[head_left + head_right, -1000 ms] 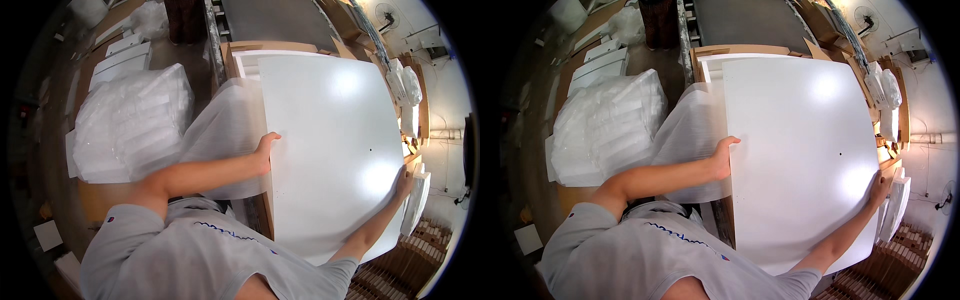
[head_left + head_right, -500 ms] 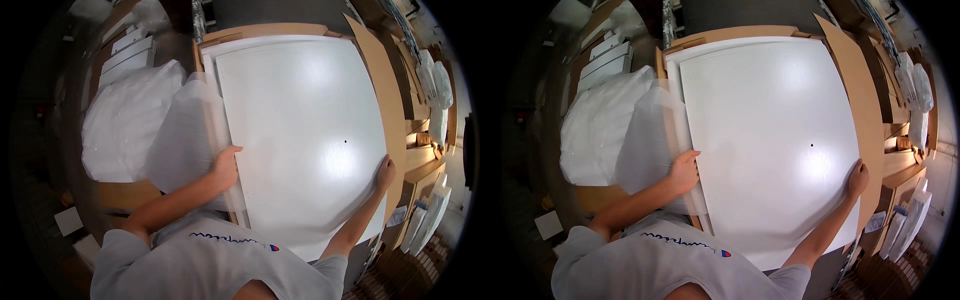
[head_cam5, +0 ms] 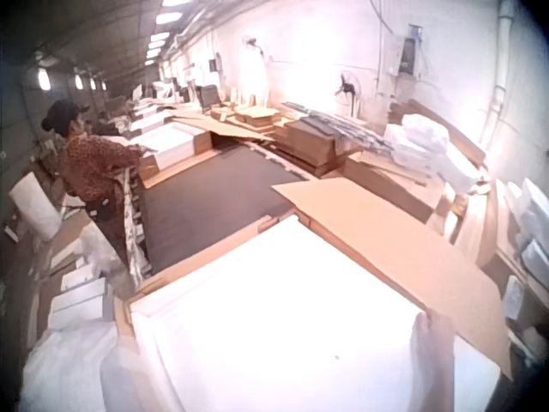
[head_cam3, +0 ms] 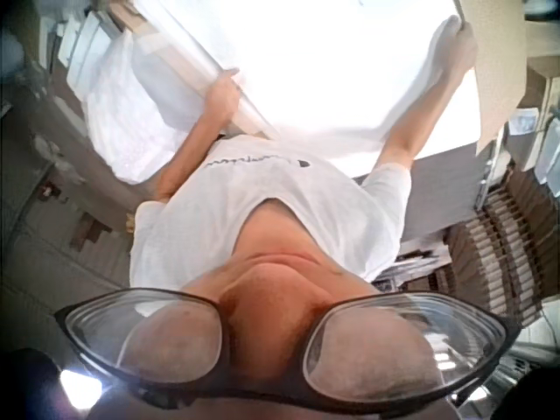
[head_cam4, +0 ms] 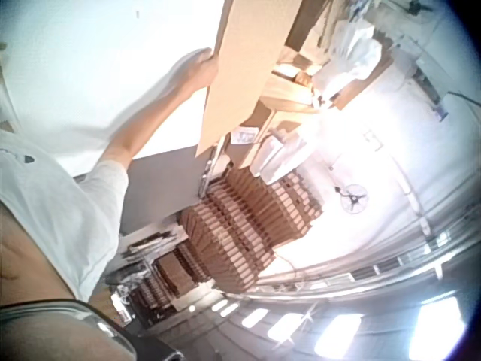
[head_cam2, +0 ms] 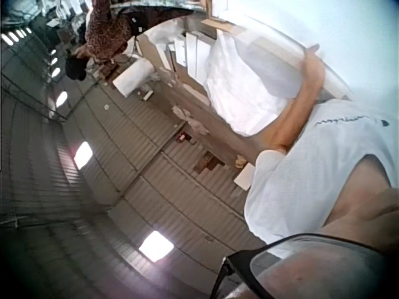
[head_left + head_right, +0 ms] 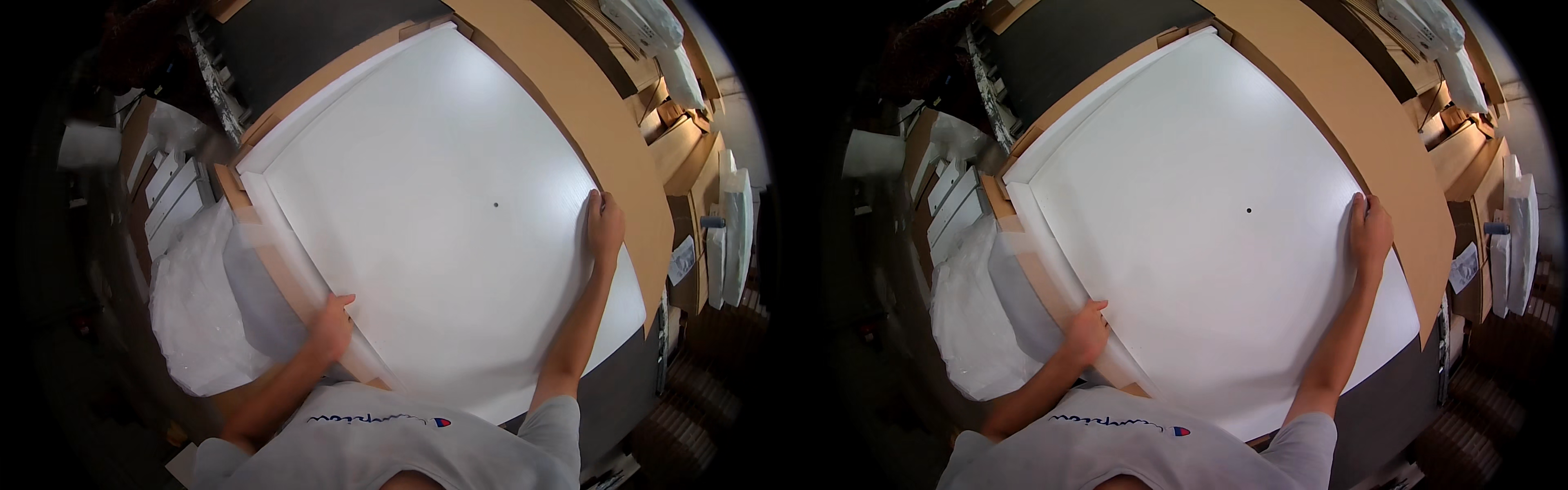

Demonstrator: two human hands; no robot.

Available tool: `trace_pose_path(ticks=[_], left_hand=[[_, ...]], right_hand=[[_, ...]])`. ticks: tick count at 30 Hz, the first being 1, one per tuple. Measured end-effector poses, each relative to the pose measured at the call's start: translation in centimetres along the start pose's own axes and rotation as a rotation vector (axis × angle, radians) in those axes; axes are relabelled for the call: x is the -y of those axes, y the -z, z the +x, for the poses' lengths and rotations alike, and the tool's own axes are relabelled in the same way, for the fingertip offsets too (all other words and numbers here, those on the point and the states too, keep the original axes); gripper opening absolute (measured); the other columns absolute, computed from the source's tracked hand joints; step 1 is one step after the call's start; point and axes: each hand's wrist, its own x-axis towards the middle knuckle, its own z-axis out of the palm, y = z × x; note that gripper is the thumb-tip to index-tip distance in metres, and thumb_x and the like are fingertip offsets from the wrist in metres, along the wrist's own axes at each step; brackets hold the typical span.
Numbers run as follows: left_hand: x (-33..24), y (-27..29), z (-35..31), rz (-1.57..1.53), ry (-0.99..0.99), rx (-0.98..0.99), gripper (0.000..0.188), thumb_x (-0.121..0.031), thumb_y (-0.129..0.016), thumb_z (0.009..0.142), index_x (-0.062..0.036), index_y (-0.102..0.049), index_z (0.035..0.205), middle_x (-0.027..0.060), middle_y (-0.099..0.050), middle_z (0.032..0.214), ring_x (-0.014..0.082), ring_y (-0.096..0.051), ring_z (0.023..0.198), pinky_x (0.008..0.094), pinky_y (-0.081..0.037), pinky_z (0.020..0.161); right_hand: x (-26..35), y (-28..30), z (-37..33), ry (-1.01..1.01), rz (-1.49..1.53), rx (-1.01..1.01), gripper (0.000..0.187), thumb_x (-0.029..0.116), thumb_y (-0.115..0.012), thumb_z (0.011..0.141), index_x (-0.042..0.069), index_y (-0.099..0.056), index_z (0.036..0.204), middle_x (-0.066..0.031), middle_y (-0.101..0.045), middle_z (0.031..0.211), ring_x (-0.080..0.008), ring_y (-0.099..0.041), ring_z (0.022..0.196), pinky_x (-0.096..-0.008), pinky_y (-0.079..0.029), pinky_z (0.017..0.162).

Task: The person picks up a flat cardboard box from a stack, places it on a conveyor belt, and inserts a foam frame. Then, the person retrieves a white furniture panel from the floor, places it inside the foam frame, and covers it with a layer of thin foam sheeting. This process is repeated with a second panel and box.

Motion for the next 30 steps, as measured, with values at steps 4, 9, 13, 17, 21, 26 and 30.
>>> trace_pose_path(ticks=[4, 9, 13, 17, 21, 26, 30], left_hand=[[1.4, 1.7, 0.5, 0.996, -0.332, 0.055, 0.039, -0.013, -0.058, 0.089, -0.0025, -0.051, 0.126, 0.0124, -0.046, 0.121, 0.0271, -0.052, 0.107, 0.0383, -0.044, 0.093], [-5.3, -8.6, -6.2, 0.313, 0.036, -0.082, 0.075, -0.002, -0.055, 0.092, -0.0029, -0.011, 0.153, 0.0193, -0.036, 0.142, 0.0277, -0.045, 0.124, 0.0293, -0.039, 0.101], [-10.3, -14.2, -11.6, 0.687, -0.512, 0.550, 0.083, -0.006, -0.057, 0.091, -0.0089, -0.004, 0.156, 0.0157, -0.024, 0.156, 0.0322, -0.027, 0.144, 0.0394, -0.035, 0.110], [-14.7, -17.1, -6.6, 0.952, -0.665, 0.487, 0.063, -0.005, -0.056, 0.091, -0.0064, -0.031, 0.148, 0.0130, -0.032, 0.152, 0.0292, -0.040, 0.136, 0.0425, -0.038, 0.106], [-16.5, -22.0, -3.5, 1.071, -0.834, 0.504, 0.051, -0.008, -0.059, 0.090, -0.0038, -0.042, 0.138, 0.0156, -0.041, 0.143, 0.0298, -0.046, 0.129, 0.0421, -0.039, 0.104], [-12.4, -23.9, -0.8, 1.365, -1.061, 0.464, 0.052, -0.013, -0.065, 0.087, -0.0012, -0.046, 0.134, 0.0217, -0.041, 0.140, 0.0375, -0.042, 0.129, 0.0460, -0.039, 0.104], [-10.8, -20.5, -2.4, 1.630, -1.113, 0.473, 0.057, -0.018, -0.069, 0.086, 0.0006, -0.046, 0.135, 0.0250, -0.039, 0.142, 0.0425, -0.040, 0.128, 0.0474, -0.039, 0.104]], right_hand=[[0.9, 0.1, 0.0, 0.031, 0.007, -0.036, 0.041, 0.036, -0.050, 0.098, -0.002, -0.064, 0.101, -0.0219, -0.068, 0.090, -0.0395, -0.064, 0.085, -0.0457, -0.049, 0.076], [0.9, -1.0, 0.9, -0.080, 0.046, 0.042, 0.044, 0.039, -0.050, 0.097, -0.003, -0.063, 0.101, -0.0226, -0.068, 0.094, -0.0394, -0.064, 0.089, -0.0465, -0.050, 0.077], [-0.2, -3.1, 0.6, -0.143, 0.079, 0.076, 0.045, 0.041, -0.051, 0.096, -0.002, -0.063, 0.104, -0.0216, -0.069, 0.097, -0.0385, -0.065, 0.093, -0.0459, -0.051, 0.080], [1.0, -3.0, -0.3, -0.129, 0.063, 0.084, 0.042, 0.038, -0.052, 0.096, -0.002, -0.062, 0.105, -0.0209, -0.068, 0.100, -0.0385, -0.064, 0.093, -0.0465, -0.050, 0.081], [-0.3, -4.6, 0.3, -0.069, 0.048, 0.153, 0.040, 0.035, -0.056, 0.094, 0.000, -0.061, 0.112, -0.0225, -0.066, 0.109, -0.0388, -0.062, 0.100, -0.0466, -0.049, 0.086], [-0.7, -11.4, -2.2, 0.009, 0.145, -0.034, 0.041, 0.030, -0.060, 0.090, -0.003, -0.058, 0.114, -0.0242, -0.054, 0.128, -0.0382, -0.050, 0.121, -0.0472, -0.042, 0.101], [3.6, -13.3, -9.1, 0.117, 0.115, -0.053, 0.054, 0.028, -0.059, 0.091, 0.000, -0.047, 0.135, -0.0221, -0.033, 0.150, -0.0352, -0.029, 0.141, -0.0479, -0.027, 0.115]])
